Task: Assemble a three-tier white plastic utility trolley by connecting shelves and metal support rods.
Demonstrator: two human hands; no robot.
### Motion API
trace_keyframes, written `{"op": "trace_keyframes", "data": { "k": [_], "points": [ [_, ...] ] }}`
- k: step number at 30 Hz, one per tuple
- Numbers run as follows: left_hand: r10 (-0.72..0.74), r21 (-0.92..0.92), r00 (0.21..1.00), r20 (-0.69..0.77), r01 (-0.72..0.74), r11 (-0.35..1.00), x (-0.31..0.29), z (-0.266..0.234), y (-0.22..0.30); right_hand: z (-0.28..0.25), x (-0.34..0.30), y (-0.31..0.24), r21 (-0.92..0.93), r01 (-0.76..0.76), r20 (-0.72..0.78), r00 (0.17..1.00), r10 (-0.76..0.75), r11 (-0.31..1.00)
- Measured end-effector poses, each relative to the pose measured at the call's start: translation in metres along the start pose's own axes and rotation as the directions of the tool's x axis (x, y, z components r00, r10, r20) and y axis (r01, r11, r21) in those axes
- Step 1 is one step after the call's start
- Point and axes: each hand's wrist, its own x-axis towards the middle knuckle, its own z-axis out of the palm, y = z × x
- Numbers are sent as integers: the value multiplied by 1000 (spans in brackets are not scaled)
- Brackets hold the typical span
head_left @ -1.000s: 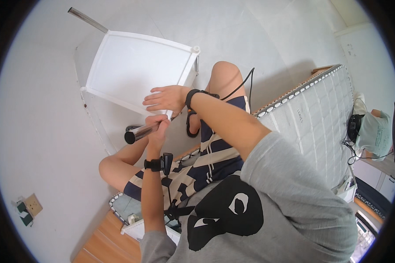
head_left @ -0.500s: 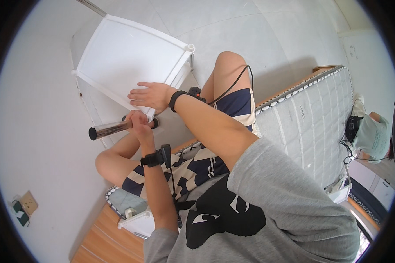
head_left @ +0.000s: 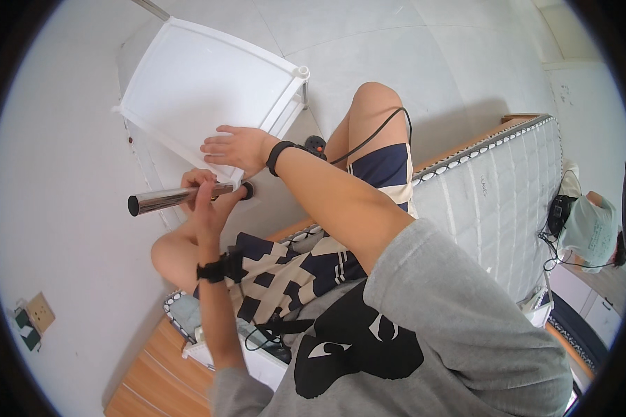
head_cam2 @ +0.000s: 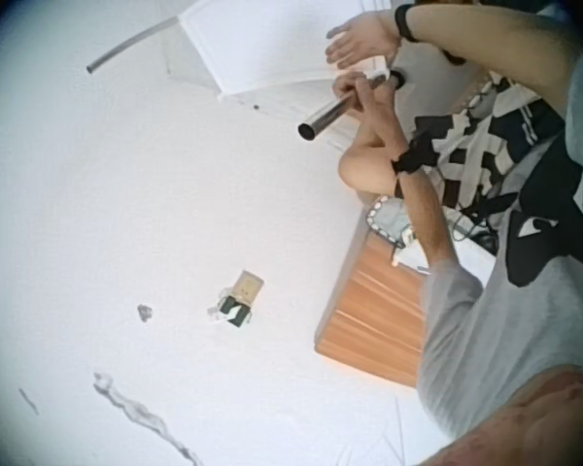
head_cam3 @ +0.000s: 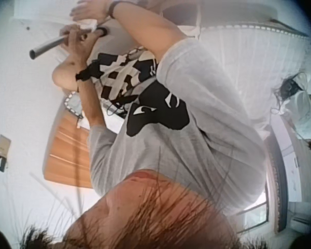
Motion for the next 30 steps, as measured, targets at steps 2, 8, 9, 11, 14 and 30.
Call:
{"op": "trace_keyframes", "data": {
  "k": [2,8,9,11,14,30],
  "points": [
    [80,4,983,165,-82,997,12,-10,16,4,-3,3,-25,0,3,1000,0,1000],
    [135,-161,842,522,-58,985,49,-8,50,4,0,4,24,25,-24,999,-24,999],
    [137,-167,838,528,-56,984,49,-9,51,4,-2,5,79,26,-56,998,-21,997],
    [136,-262,817,561,19,965,48,-16,56,6,-1,7,44,30,-79,997,-26,999],
    [111,-282,810,576,70,957,54,-26,76,10,-1,4,35,23,-90,996,-20,999],
    [177,-317,749,638,46,947,67,-24,86,2,3,2,65,-2,-63,998,6,998]
  ]
}}
